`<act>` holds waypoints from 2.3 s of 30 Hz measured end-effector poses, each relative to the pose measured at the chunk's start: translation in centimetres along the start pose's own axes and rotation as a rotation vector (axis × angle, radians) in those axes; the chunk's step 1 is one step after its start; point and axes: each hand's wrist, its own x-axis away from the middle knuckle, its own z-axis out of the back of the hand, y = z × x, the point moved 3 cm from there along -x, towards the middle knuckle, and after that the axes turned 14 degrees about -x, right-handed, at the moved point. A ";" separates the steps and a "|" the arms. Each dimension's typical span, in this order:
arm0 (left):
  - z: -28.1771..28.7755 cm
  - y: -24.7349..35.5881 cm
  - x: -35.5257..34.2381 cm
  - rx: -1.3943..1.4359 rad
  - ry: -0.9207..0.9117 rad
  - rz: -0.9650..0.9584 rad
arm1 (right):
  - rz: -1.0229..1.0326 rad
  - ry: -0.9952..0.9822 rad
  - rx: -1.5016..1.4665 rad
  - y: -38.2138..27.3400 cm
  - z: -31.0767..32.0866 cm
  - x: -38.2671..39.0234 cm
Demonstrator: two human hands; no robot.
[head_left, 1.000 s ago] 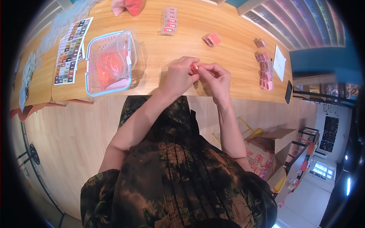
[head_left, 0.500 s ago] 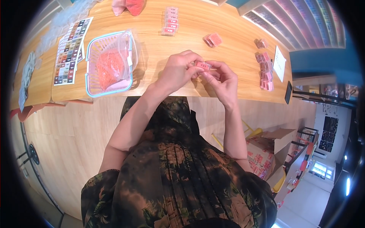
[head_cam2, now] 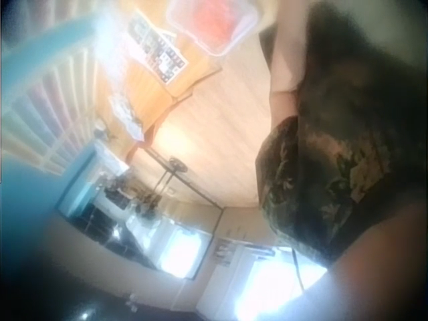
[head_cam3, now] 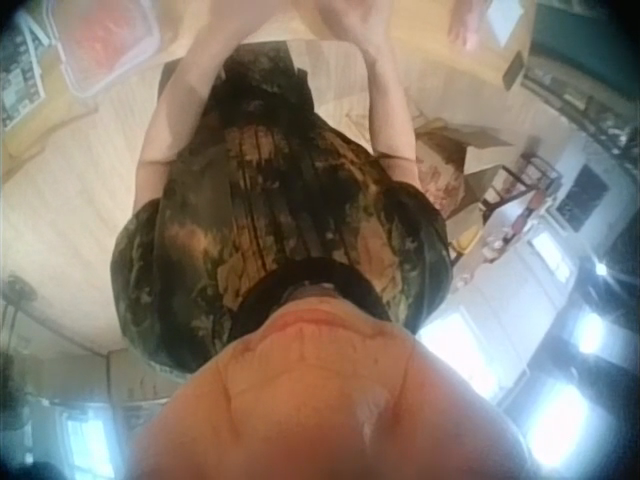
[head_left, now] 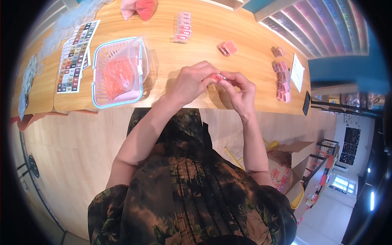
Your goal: The person retrieves a plastic bag containing pink items from a cabinet and moves to a table. They open the bag and transfer the small pink items into a plastic basket. The person then picks up individual items, places them into small clear plastic bags, and seals them. This process is repeated for multiple items.
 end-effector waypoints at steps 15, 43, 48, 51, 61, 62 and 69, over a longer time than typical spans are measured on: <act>0.0 -0.8 -0.6 0.155 0.033 0.147 | 0.071 0.078 -0.050 0.1 -0.5 -0.3; 1.1 -0.7 -1.1 0.268 -0.099 0.133 | -0.512 -0.070 -0.745 1.6 1.2 -1.5; 1.2 -0.6 -1.4 0.249 -0.089 0.128 | -0.411 -0.044 -0.626 0.1 0.7 -1.1; 1.4 -0.5 -1.4 0.221 -0.091 0.117 | -0.207 0.019 -0.393 -0.6 0.3 -0.6; 1.4 0.5 -1.4 0.218 -0.084 0.014 | 0.259 0.041 0.129 -1.9 0.2 -0.2; 1.4 0.6 -1.3 0.212 -0.079 0.010 | 0.287 0.045 0.140 -1.7 0.2 -0.2; 1.5 0.5 -1.1 0.197 -0.028 -0.009 | 0.304 0.084 0.160 -1.9 -0.4 0.0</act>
